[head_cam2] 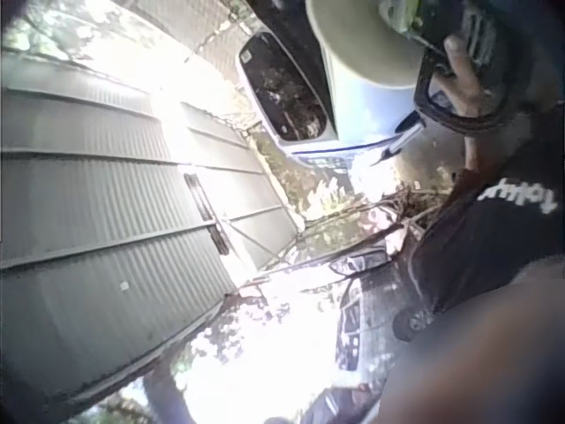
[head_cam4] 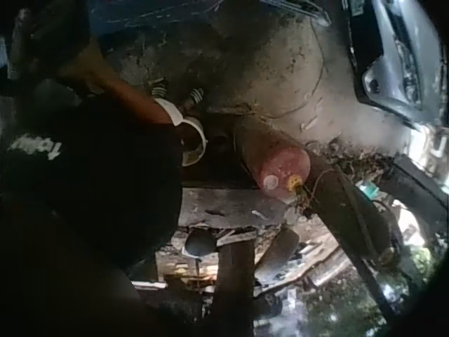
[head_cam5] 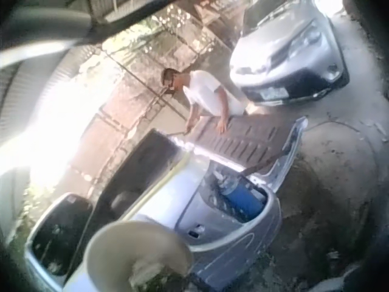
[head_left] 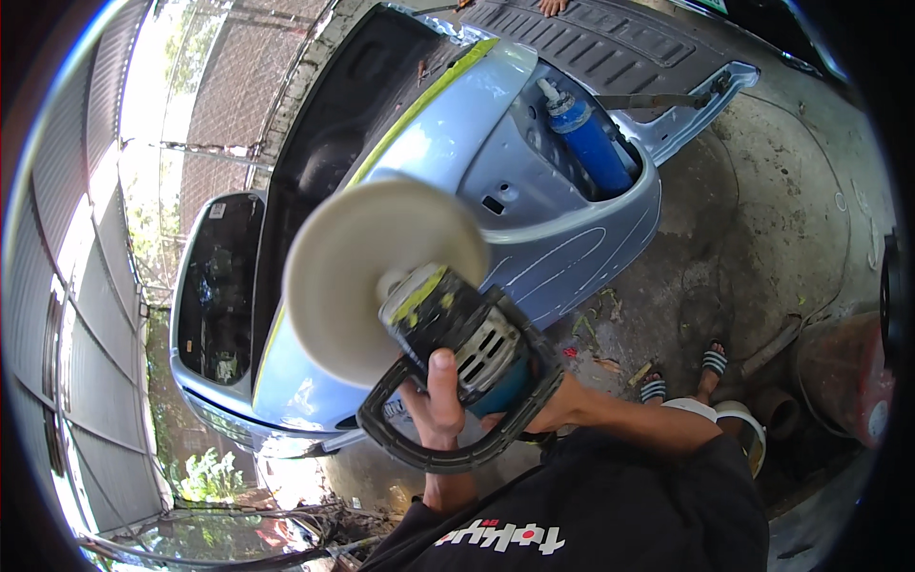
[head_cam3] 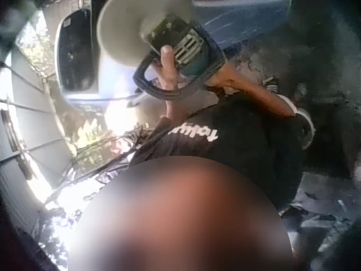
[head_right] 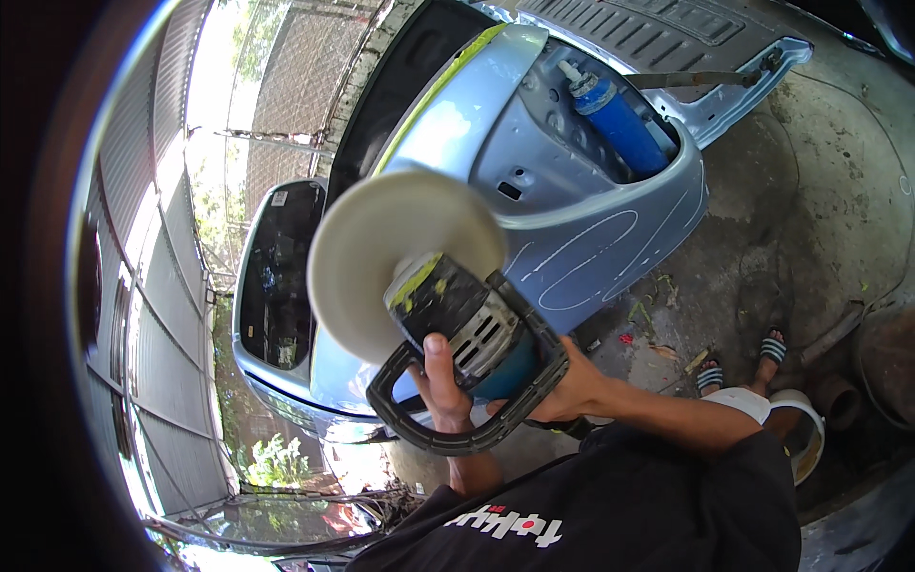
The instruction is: The recorder uses a power polisher and spray to polish the exterior body panel of a pickup truck.
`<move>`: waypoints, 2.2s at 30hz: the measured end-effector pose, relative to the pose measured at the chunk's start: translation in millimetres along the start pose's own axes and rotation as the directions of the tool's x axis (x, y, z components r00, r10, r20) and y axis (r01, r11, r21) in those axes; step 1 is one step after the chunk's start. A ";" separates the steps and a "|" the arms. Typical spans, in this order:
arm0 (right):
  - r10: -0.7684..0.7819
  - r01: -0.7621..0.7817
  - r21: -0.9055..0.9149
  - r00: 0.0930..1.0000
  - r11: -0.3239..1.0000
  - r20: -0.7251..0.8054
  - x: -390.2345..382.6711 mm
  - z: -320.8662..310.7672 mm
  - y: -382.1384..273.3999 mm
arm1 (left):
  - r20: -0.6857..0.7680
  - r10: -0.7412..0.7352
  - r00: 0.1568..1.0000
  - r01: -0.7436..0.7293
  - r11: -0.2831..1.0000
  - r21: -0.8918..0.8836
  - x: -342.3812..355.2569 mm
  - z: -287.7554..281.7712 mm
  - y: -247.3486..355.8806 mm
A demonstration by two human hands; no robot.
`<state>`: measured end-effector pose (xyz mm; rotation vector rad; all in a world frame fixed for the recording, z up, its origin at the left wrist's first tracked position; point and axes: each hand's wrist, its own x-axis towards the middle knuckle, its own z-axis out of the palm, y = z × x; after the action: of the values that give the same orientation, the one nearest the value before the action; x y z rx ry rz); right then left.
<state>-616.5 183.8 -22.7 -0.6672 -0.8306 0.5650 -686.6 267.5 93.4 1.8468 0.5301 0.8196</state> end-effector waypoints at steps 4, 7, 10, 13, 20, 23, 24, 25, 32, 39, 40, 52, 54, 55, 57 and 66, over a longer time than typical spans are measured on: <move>0.172 -0.183 -0.217 0.983 0.959 -0.066 -16.3 -32.5 -53.4 | 0.125 -0.134 0.983 0.163 0.952 -0.259 10.7 38.7 8.0; 0.207 -0.218 -0.333 0.976 0.917 -0.066 0.0 -32.0 -74.6 | 0.099 -0.118 0.988 0.148 0.910 -0.388 24.3 51.4 12.1; 0.111 -0.135 -0.352 0.990 0.926 -0.089 18.6 -14.8 -81.3 | 0.027 -0.056 0.998 0.062 0.846 -0.529 36.3 42.1 15.5; 0.042 0.068 -0.640 0.987 0.765 0.155 40.3 -5.8 -77.5 | -0.023 -0.071 0.997 0.041 0.774 -0.632 43.7 2.7 16.3; 0.365 -0.415 -0.010 0.787 0.910 0.497 61.8 17.5 -48.3 | -0.515 -0.090 0.853 -0.250 0.796 -0.552 37.8 -107.3 -10.9; 0.504 -0.629 0.016 0.637 0.777 0.583 57.3 24.5 -61.6 | -0.478 -0.255 0.840 -0.223 0.641 -0.734 29.2 -128.4 -13.0; 0.513 -0.655 0.014 0.604 0.755 0.610 57.3 26.8 -70.1 | -0.378 -0.187 0.906 -0.190 0.618 -0.763 23.3 -129.7 -9.6; 0.523 -0.684 0.009 0.567 0.730 0.637 57.6 29.0 -80.4 | -0.322 -0.129 0.938 -0.183 0.604 -0.776 22.1 -128.6 -6.0; 0.581 -0.705 0.053 0.622 0.707 0.525 53.9 12.4 -161.4 | -0.168 -0.142 0.975 -0.054 0.586 -0.808 30.9 -69.9 33.9; 0.597 -0.683 0.065 0.677 0.727 0.430 33.4 -77.4 -215.4 | -0.191 -0.198 0.961 -0.050 0.554 -0.831 37.8 34.0 48.0; 0.589 -0.672 0.072 0.690 0.737 0.421 29.1 -91.1 -220.8 | -0.217 -0.205 0.954 -0.059 0.584 -0.809 42.1 46.2 46.7; 0.522 -0.628 0.140 0.733 0.765 0.435 13.9 -159.1 -198.4 | -0.340 -0.264 0.903 -0.102 0.635 -0.765 44.4 107.0 53.7; 0.496 -0.646 0.135 0.688 0.752 0.529 32.5 -146.6 -178.0 | -0.356 -0.231 0.906 -0.139 0.631 -0.763 47.3 79.9 46.9; 0.481 -0.654 0.131 0.663 0.745 0.574 43.0 -138.8 -168.7 | -0.380 -0.231 0.895 -0.144 0.658 -0.739 49.2 61.1 43.5; 0.439 -0.666 0.136 0.617 0.734 0.653 66.3 -115.7 -144.9 | -0.426 -0.229 0.875 -0.154 0.704 -0.693 52.0 22.9 37.8; 0.441 -0.461 -0.219 0.456 0.860 0.773 113.3 -67.4 -92.0 | -0.438 -0.192 0.878 -0.281 0.535 -0.797 12.1 -29.8 -12.3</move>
<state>-481.4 179.4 64.4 -0.5966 -1.5202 1.4514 -700.5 299.1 93.6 0.7130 0.2740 1.3042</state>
